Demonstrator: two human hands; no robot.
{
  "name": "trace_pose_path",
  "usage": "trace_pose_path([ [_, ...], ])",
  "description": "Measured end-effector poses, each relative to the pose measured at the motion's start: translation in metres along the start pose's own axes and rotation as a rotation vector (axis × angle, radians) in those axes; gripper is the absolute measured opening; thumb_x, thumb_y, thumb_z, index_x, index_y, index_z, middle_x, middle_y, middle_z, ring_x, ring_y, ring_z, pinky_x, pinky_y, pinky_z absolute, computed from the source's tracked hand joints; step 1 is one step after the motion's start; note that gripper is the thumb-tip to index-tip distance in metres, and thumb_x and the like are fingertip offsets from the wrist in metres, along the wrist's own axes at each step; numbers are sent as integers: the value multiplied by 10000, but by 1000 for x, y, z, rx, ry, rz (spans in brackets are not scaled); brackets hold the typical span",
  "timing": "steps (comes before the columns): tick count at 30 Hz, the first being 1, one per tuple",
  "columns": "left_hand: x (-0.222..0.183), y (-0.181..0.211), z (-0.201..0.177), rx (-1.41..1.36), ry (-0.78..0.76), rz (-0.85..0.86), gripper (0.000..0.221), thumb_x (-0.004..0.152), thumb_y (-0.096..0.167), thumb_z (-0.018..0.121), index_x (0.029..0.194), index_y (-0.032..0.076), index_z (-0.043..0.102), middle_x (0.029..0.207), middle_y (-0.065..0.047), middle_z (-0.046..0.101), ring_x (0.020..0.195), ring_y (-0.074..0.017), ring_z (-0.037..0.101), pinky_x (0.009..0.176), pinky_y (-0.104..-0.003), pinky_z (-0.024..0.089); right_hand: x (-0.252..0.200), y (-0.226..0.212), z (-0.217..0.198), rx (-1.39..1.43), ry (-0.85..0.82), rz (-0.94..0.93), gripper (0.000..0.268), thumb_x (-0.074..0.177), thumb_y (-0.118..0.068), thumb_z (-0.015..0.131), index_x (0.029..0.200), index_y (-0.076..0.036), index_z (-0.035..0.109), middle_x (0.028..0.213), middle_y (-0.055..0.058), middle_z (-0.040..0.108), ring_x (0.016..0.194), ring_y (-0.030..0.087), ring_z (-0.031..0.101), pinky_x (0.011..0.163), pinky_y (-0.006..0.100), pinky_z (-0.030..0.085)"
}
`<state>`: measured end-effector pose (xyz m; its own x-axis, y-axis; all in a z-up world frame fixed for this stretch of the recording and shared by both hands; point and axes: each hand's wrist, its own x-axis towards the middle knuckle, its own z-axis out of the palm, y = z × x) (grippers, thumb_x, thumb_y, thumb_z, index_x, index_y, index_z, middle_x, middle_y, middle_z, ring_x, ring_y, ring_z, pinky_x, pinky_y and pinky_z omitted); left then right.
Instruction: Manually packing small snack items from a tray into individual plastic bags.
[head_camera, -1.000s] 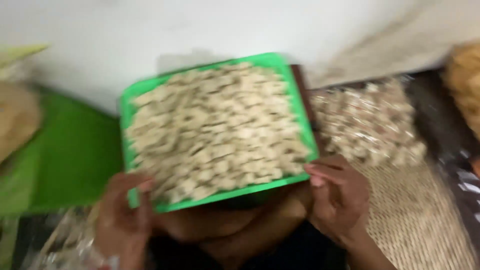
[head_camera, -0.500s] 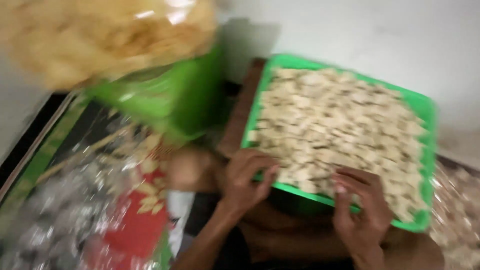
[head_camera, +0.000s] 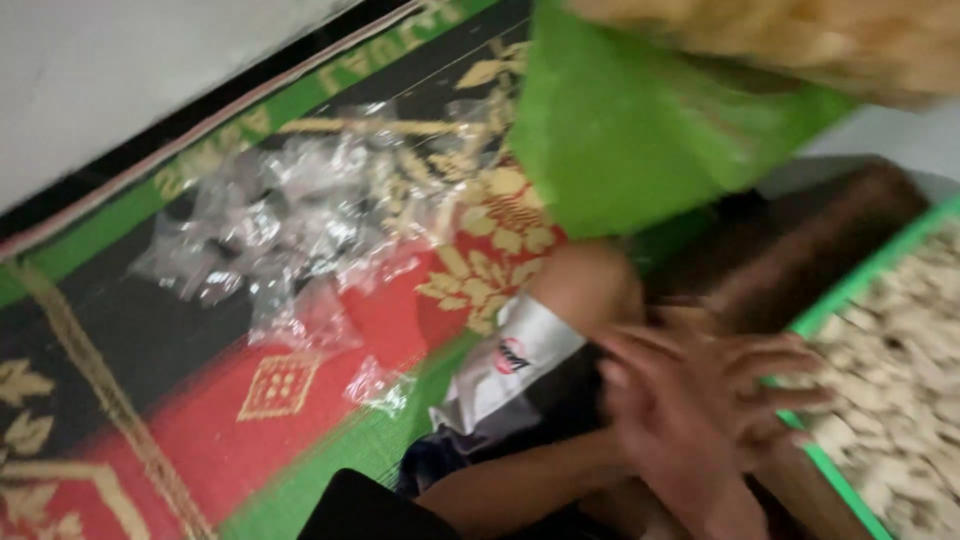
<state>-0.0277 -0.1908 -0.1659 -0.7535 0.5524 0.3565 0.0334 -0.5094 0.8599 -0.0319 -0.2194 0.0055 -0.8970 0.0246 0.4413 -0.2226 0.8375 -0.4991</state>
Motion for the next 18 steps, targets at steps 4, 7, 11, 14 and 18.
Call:
trace_pose_path([
  [4,-16,-44,2,48,114,38,525,964,368,430,1427,155,558,1527,1,549,1462,-115,477,1388,-300,273,52,-45,85,76,-246,-121,218,901,-69,677,1115,-31,687,1061,160,713,921,345,688,807,438,539],
  [7,-17,-59,-2,87,186,65,514,955,349,447,1411,143,565,1509,-11,558,1444,-130,489,1367,-308,288,71,-48,155,172,-411,-215,171,966,-108,640,1078,-11,724,1007,270,730,904,456,712,792,554,559],
  [11,-10,-56,-17,144,278,94,500,944,324,470,1391,126,575,1485,-27,570,1418,-151,505,1339,-319,308,77,-38,239,110,-753,-56,232,936,-144,606,1143,-126,709,1176,130,714,1084,341,697,862,492,562],
  [14,-8,-54,-29,193,343,106,490,935,305,486,1375,113,583,1467,-39,579,1400,-167,518,1318,-328,323,89,-53,271,37,-802,-9,292,955,-175,584,1222,-88,663,1307,158,645,1147,398,651,865,570,555],
  [18,-15,-47,-41,250,385,107,476,924,280,508,1355,97,593,1443,-55,591,1374,-188,534,1289,-339,343,122,-84,280,136,-785,99,367,1012,-93,453,1345,9,569,1413,280,539,1199,539,574,926,680,498],
])
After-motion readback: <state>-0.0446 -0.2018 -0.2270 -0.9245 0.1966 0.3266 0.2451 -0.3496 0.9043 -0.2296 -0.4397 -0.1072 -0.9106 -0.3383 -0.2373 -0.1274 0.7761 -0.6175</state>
